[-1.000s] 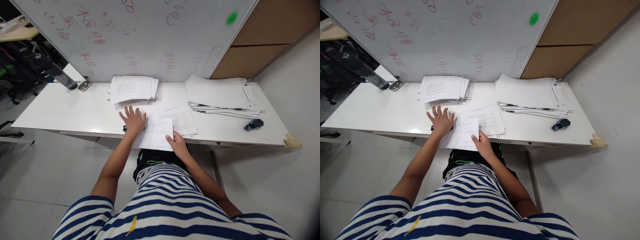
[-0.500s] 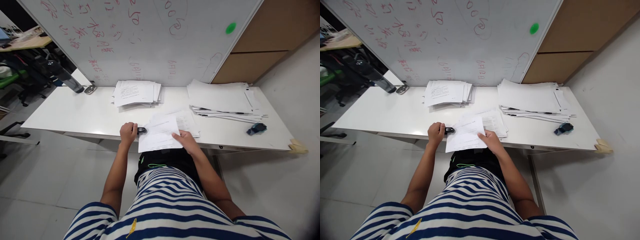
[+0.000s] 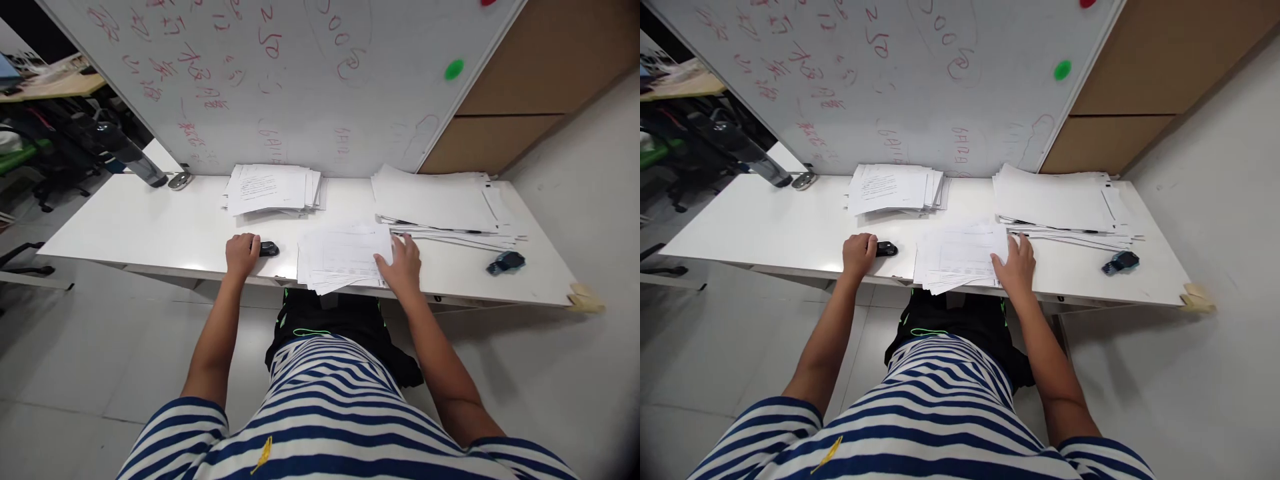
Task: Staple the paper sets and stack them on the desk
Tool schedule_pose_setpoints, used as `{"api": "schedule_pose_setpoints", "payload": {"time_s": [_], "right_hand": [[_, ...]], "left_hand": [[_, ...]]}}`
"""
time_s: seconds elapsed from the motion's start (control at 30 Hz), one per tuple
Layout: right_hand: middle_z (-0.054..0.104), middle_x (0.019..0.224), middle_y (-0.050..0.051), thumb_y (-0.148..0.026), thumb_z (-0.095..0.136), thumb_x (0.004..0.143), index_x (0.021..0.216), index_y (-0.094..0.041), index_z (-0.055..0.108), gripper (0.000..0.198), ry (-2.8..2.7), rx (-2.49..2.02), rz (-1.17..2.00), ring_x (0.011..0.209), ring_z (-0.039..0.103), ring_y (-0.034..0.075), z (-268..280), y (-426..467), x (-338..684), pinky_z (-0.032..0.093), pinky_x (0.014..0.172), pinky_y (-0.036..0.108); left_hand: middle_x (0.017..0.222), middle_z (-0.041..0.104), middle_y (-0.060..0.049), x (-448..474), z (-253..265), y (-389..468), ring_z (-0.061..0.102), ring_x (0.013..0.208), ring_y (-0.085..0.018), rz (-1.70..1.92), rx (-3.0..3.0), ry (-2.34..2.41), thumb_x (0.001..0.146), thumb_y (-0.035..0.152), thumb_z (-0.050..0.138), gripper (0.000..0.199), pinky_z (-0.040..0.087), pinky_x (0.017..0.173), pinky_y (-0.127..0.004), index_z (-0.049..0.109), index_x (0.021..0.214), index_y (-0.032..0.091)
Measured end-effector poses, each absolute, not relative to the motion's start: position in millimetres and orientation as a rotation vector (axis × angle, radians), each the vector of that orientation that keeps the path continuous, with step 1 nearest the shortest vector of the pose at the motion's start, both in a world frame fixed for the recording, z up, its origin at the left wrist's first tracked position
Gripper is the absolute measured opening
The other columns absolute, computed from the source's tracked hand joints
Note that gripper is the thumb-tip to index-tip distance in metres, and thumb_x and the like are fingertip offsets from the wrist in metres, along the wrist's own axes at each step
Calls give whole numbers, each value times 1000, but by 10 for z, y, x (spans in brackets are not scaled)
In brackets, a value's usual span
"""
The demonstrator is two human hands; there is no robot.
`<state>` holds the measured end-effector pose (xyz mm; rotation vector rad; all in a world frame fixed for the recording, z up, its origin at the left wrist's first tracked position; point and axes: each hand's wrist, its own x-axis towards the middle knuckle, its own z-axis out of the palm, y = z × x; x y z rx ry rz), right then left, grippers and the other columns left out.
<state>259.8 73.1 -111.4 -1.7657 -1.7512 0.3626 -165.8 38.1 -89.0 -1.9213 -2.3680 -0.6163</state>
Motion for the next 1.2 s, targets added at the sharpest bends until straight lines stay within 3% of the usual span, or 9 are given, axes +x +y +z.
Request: {"api": "schedule_pose_setpoints", "payload": {"time_s": [0.17, 0.3, 0.4, 0.5, 0.63, 0.8, 0.97, 1.1, 1.2], "right_hand": [[22, 165, 22, -45, 51, 92, 137, -20, 51, 52, -1384, -1722, 84, 155, 17, 42, -1407, 685, 2676, 21, 118, 73], [18, 166, 21, -42, 50, 91, 133, -21, 52, 47, -1228, -1733, -11, 157, 6, 45, -1495, 705, 2710, 17, 116, 77], [19, 166, 22, -42, 50, 91, 133, -21, 52, 47, -1217, -1743, 15, 157, 5, 45, -1481, 712, 2691, 17, 116, 76], [20, 165, 22, -43, 48, 92, 133, -20, 53, 48, -1222, -1743, 52, 157, 4, 45, -1433, 701, 2665, 17, 116, 77], [20, 166, 21, -43, 46, 94, 133, -21, 53, 46, -1221, -1748, 76, 158, 4, 44, -1387, 691, 2649, 17, 115, 78], [22, 166, 19, -42, 46, 93, 133, -22, 54, 45, -1241, -1742, 66, 158, 5, 44, -1397, 688, 2652, 18, 115, 78], [28, 164, 20, -42, 47, 93, 129, -19, 58, 44, -1256, -1709, 64, 158, 9, 42, -1382, 684, 2651, 18, 118, 74], [39, 159, 20, -45, 47, 93, 131, -19, 57, 46, -1283, -1616, 125, 158, 16, 38, -1281, 632, 2637, 18, 121, 70], [40, 160, 18, -56, 51, 92, 146, -22, 45, 64, -1369, -1374, 449, 154, 31, 33, -1152, 457, 2540, 28, 122, 61]], "left_hand": [[143, 57, -18, -1529, -661, 425, 56, 130, -29, -912, -1928, -2144, 98, 43, 47, 44, 38, 111, -44, 56, 134, 20], [149, 53, -17, -1359, -372, 915, 49, 139, -31, -832, -2115, -2097, 96, 46, 54, 55, 37, 116, -45, 49, 145, 21], [164, 36, -20, -1270, -305, 1381, 34, 150, -39, -550, -2309, -2136, 82, 52, 74, 90, 33, 118, -51, 35, 158, 20], [159, 43, -25, -1205, -352, 1662, 41, 145, -42, -409, -2317, -2224, 79, 50, 77, 108, 37, 114, -53, 20, 164, 16], [139, 64, -19, -1177, -387, 1678, 60, 125, -37, -434, -2273, -2318, 88, 45, 65, 95, 46, 102, -47, 17, 165, 19], [117, 73, -15, -1223, -308, 1527, 66, 107, -33, -489, -2248, -2362, 98, 41, 44, 44, 49, 90, -42, 63, 134, 23], [96, 74, -10, -1062, -93, 1300, 68, 96, -29, -1204, -2165, -2280, 97, 54, 51, 40, 52, 88, -41, 70, 106, 20], [112, 75, -9, -704, 174, 890, 69, 113, -27, -2165, -2183, -1989, 87, 62, 67, 49, 56, 95, -43, 68, 116, 22], [119, 73, -8, -436, 276, 584, 64, 128, -28, -2547, -2197, -1817, 86, 60, 72, 48, 57, 104, -46, 66, 120, 26]]}}
